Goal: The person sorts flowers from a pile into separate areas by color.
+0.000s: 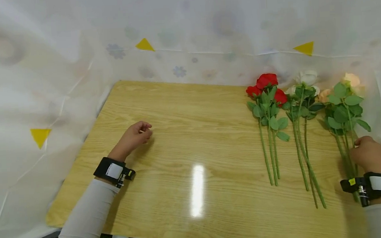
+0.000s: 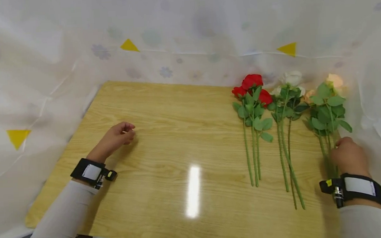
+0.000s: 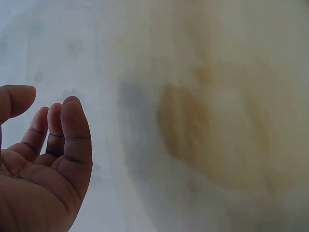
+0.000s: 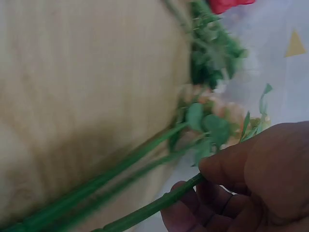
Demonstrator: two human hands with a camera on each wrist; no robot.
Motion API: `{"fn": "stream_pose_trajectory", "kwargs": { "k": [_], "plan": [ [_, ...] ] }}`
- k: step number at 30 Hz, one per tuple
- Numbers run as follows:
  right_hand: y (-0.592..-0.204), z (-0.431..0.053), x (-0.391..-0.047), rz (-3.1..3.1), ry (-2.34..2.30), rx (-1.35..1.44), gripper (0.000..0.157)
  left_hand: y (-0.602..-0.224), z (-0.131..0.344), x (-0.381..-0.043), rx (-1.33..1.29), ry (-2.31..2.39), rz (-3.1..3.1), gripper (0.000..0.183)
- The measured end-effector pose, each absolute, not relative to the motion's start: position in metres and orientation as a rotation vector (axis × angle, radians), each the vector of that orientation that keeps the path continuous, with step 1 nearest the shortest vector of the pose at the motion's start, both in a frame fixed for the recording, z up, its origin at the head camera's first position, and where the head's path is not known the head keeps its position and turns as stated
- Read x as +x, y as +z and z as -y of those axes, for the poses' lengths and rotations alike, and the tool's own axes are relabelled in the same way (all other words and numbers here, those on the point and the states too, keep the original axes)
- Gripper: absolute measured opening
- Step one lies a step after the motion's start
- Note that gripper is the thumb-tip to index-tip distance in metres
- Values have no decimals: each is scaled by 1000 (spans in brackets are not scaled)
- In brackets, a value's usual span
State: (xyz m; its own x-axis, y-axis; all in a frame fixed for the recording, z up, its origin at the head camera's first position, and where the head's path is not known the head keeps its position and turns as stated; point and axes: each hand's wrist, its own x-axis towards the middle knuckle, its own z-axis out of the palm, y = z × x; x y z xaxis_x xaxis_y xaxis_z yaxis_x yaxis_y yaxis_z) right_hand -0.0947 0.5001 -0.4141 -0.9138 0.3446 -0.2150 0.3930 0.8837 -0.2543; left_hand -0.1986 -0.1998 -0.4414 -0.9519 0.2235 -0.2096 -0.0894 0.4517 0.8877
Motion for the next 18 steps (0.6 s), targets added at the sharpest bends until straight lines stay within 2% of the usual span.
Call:
{"fn": "stream_pose_trajectory", "kwargs": {
  "k": [3,10,12,18],
  "plan": [
    [-422,-506,-94,-2869,-432,615,46,-441,208,-194,111,1470,-2418,41],
    [-434,-513,-94,-2890,-408,637,37,-437,213,-193,93,1507,-2444,42],
    [-435,-516,-93,-2876,-420,632,45,-435,213,-194,105,1509,-2439,42],
    [-427,-528,-101,-2715,-542,570,88,-426,220,-196,145,1425,-2440,44]
  ]
}}
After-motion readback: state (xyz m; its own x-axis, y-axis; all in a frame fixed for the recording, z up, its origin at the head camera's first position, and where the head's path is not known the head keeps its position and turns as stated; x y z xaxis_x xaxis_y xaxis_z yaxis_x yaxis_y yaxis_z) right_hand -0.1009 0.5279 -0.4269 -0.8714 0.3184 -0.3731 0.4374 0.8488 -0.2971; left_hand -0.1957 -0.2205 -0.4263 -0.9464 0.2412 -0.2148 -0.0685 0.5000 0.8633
